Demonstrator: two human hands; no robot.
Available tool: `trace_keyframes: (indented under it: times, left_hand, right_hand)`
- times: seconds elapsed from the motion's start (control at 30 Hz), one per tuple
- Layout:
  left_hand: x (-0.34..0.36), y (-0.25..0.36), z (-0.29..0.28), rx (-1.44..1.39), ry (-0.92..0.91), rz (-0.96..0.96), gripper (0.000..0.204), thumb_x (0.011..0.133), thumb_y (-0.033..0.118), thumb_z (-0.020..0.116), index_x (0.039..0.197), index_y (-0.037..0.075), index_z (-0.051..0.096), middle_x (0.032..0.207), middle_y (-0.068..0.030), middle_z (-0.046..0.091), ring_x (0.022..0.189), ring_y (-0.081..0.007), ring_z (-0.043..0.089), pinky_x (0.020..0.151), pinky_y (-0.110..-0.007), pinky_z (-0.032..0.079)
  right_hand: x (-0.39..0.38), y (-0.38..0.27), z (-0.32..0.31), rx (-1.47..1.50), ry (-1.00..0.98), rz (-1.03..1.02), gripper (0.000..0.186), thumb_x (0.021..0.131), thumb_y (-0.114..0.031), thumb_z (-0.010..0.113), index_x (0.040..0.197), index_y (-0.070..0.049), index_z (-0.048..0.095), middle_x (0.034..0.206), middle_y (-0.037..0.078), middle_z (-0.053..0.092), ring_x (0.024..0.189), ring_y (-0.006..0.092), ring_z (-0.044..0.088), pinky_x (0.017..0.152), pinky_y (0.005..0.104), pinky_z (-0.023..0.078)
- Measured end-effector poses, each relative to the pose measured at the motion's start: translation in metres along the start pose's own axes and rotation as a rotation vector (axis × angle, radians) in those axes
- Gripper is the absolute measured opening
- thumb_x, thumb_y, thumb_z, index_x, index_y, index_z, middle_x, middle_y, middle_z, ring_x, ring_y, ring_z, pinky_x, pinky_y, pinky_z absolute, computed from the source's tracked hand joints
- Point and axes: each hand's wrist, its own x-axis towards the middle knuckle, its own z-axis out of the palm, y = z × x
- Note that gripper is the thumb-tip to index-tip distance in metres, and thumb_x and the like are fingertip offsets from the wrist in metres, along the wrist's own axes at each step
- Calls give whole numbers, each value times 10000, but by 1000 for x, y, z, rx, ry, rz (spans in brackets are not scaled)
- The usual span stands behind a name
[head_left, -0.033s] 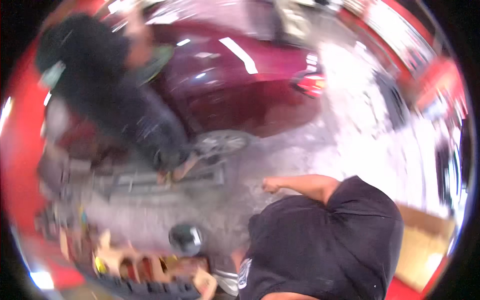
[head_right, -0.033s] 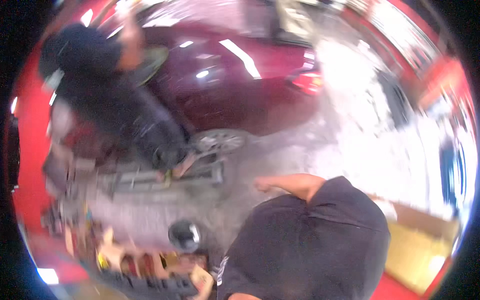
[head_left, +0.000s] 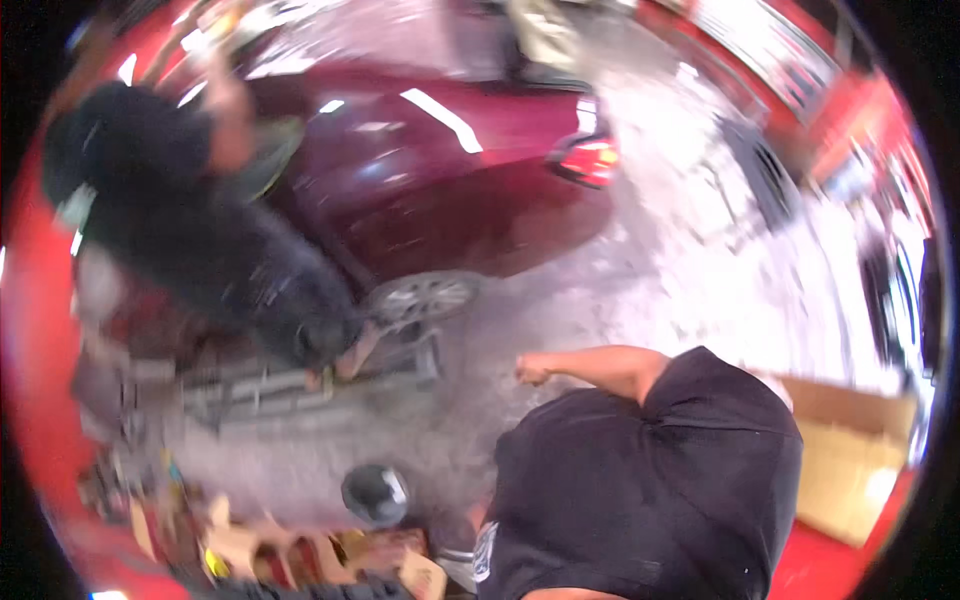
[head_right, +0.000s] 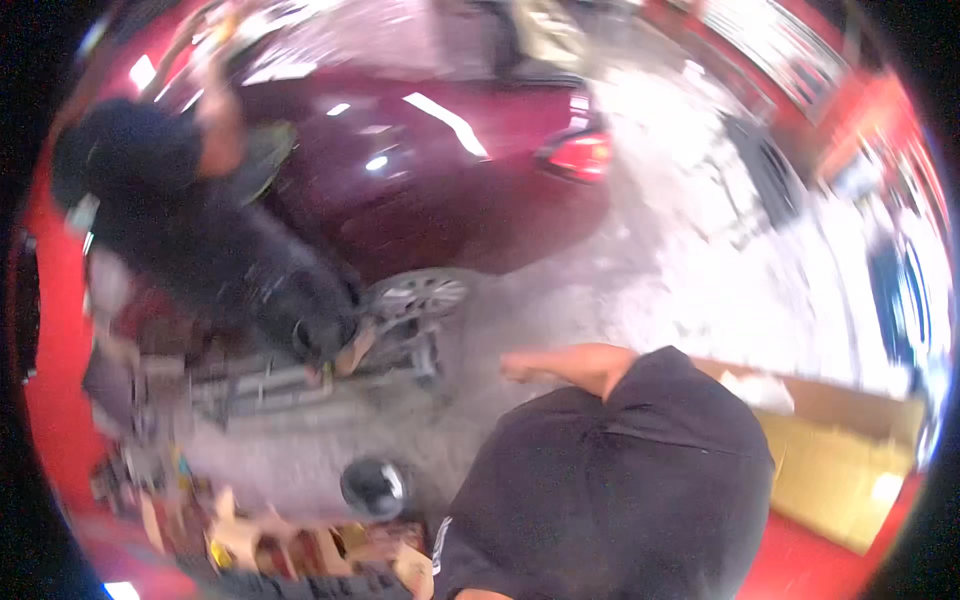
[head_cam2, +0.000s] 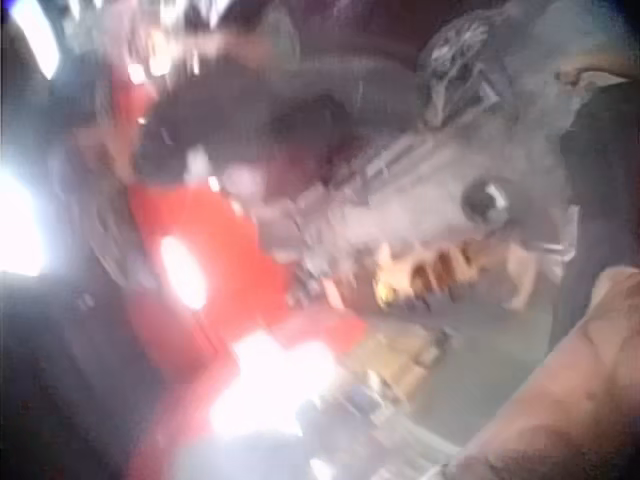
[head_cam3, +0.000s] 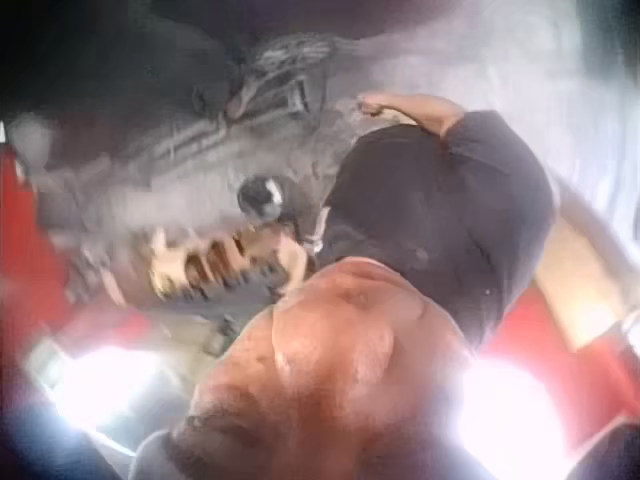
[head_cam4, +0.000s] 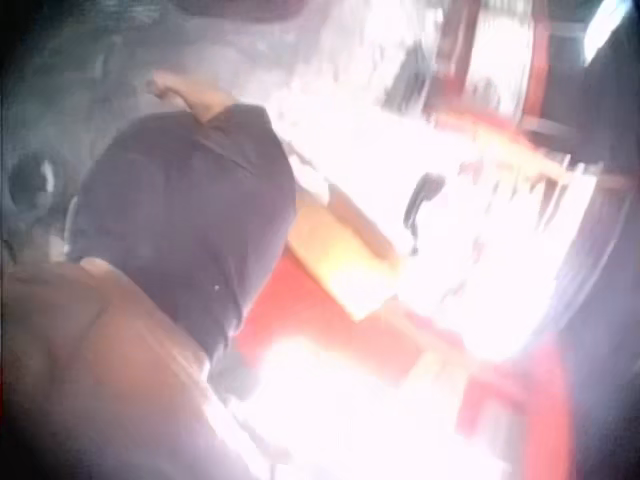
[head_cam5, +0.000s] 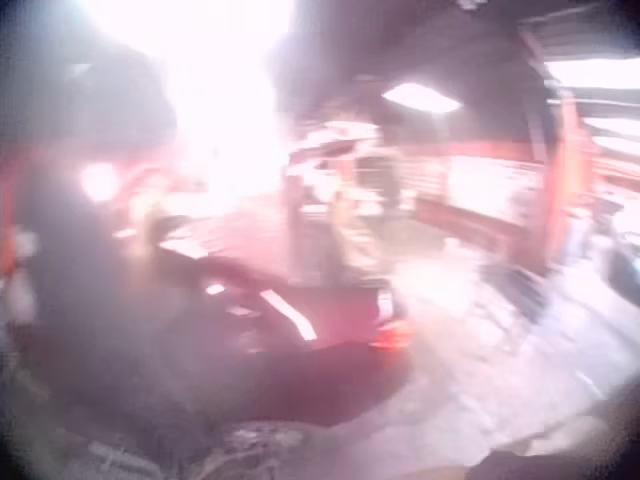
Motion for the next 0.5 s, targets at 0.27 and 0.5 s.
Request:
trace_keyframes:
  times: [0.27, 0.5]
  left_hand:
    - [123, 116, -51, 257, -281, 207, 315, 822, 383, 654, 956, 108, 727, 808, -95, 697, 757, -312, 665, 701, -456, 506]
    - [200, 257, 8, 768, -439, 670, 318, 863, 345, 614, 988, 76, 727, 790, -91, 688, 720, -283, 655, 682, -431, 499]
  right_hand:
    - [-190, 69, 59, 705, 405, 389, 240, 868, -176, 562, 1024, -51, 694, 676, 107, 678, 539, 222, 643, 505, 378, 529]
    - [-256, 205, 213, 1015, 629, 528, 180, 847, -160, 582, 957, -64, 687, 728, 107, 699, 555, 216, 663, 490, 358, 558]
